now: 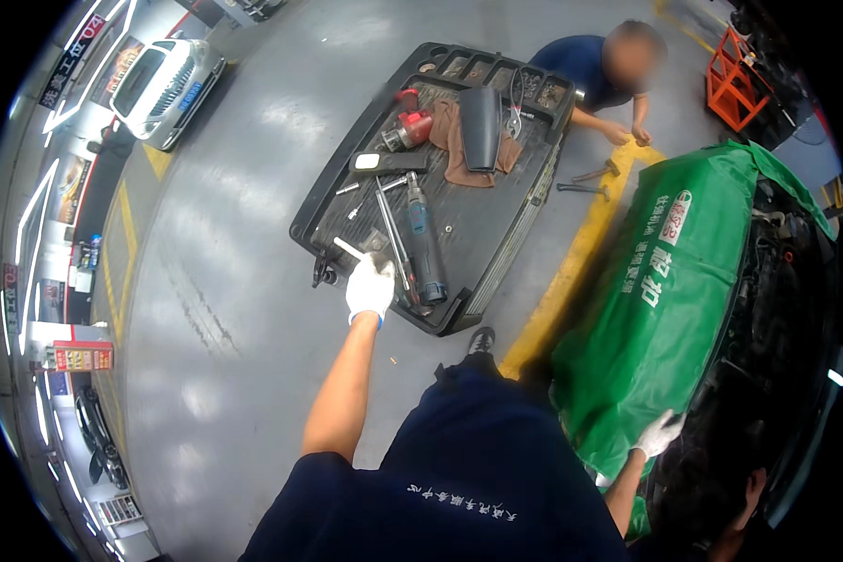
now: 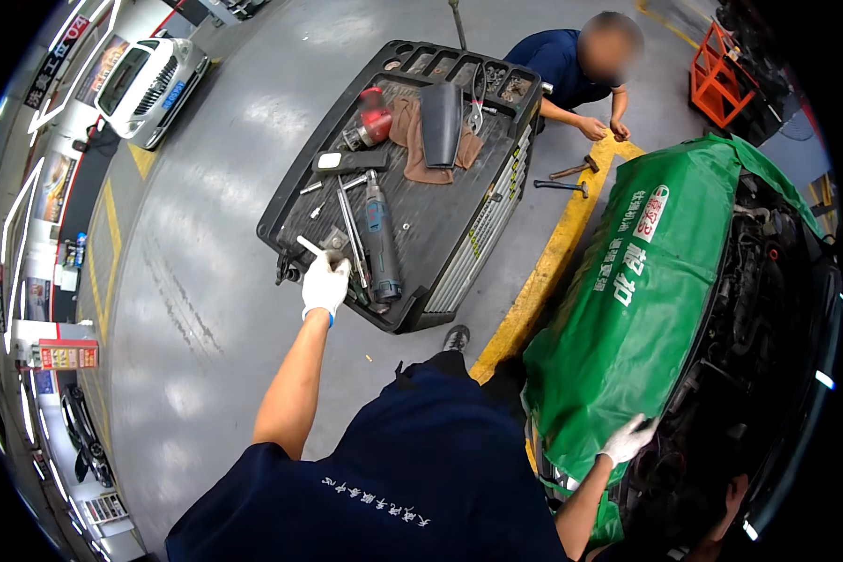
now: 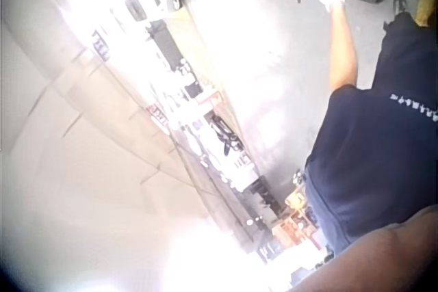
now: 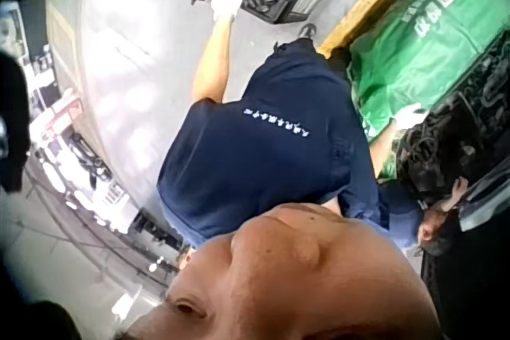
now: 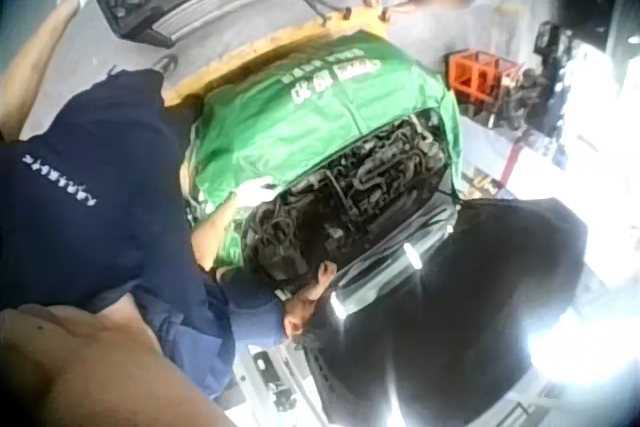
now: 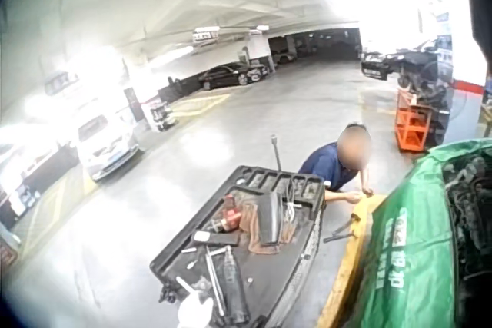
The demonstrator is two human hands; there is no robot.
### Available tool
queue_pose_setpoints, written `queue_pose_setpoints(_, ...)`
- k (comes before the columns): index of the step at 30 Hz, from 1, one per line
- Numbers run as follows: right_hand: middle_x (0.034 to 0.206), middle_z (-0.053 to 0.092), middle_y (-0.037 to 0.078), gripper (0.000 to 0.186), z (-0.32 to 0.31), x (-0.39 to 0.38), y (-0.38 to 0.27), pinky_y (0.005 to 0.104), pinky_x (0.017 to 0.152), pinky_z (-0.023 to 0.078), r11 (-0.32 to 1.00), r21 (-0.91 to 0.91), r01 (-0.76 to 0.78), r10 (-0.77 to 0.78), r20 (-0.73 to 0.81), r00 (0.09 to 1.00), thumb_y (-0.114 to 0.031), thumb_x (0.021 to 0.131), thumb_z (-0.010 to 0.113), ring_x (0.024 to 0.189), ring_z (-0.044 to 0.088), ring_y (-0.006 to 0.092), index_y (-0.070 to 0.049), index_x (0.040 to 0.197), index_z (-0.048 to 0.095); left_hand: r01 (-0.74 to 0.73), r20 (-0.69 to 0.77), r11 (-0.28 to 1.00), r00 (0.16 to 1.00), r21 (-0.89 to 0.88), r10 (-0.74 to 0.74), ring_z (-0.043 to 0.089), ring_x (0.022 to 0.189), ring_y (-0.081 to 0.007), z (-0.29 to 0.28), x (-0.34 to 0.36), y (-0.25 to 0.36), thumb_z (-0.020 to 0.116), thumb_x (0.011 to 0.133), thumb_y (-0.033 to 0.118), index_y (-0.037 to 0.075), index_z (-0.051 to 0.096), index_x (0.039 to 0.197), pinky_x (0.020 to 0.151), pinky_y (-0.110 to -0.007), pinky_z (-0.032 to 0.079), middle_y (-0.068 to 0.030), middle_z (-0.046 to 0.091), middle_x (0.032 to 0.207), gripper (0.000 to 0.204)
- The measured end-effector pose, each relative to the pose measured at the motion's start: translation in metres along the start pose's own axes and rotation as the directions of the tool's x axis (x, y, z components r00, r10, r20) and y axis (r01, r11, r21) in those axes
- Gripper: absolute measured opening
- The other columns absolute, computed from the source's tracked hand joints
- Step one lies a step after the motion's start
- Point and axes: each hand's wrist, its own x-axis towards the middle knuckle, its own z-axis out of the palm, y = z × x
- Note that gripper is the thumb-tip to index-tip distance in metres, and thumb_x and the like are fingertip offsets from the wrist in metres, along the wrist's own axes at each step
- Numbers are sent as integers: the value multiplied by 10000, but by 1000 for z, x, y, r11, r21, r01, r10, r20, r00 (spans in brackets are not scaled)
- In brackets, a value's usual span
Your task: The person works on a car engine with the hood open, using a power drill and a torque wrench to remove and install bolts on engine components. They also retrieve tools from a nearby toolbox and adjust hoses and parts within the engine bay.
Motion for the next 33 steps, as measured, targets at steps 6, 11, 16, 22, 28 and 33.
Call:
queue_pose_setpoints(6,1469,589,217,509,0,-108,-46,400,1127,474,955,284,-86,29,200,979,-282,1083,593,1322,606,314,-3,1499,499,-119,108,981,989,156,103,725,981,-386,10,15,7,702,935,375,67,718,1074,891,-470,558,-188,751,991,338)
queue_pose_setpoints(11,1401,634,212,444,-4,-136,-51,387,1102,486,945,326,-19,-51,205,977,-192,1070,602,1265,639,291,25,1452,534,-75,179,962,983,261,28,735,991,-395,30,45,21,673,930,414,67,732,1056,888,-504,571,-196,764,1028,373)
queue_pose_setpoints(16,1356,660,208,411,-4,-144,-85,394,1081,489,950,301,84,-178,298,938,-195,1053,611,1234,650,302,22,1401,582,-82,301,936,953,343,-27,753,970,-392,1,63,37,732,884,485,32,782,980,870,-483,588,-221,772,1000,466)
queue_pose_setpoints(22,1311,684,193,390,-7,-148,-135,380,1075,501,883,462,83,-249,310,918,-147,1051,606,1207,664,268,33,1396,582,-56,353,940,933,335,-71,744,1065,-382,4,84,33,716,896,484,45,795,1045,930,-457,588,-222,769,1096,470)
queue_pose_setpoints(28,1270,710,165,361,-18,-166,-173,368,1030,531,860,500,106,-306,337,890,-146,1040,626,1152,695,254,4,1368,618,22,354,967,928,255,-115,706,1120,-438,-14,84,13,524,968,514,-27,761,1074,970,-504,538,-291,734,1118,600)
queue_pose_setpoints(33,1221,731,157,344,-41,-172,-222,363,994,543,861,485,155,-384,421,822,-199,1020,642,1119,714,275,-25,1316,664,300,465,887,878,-351,-113,623,623,-183,-44,80,9,542,1006,460,44,654,810,575,-376,493,-41,633,707,474)
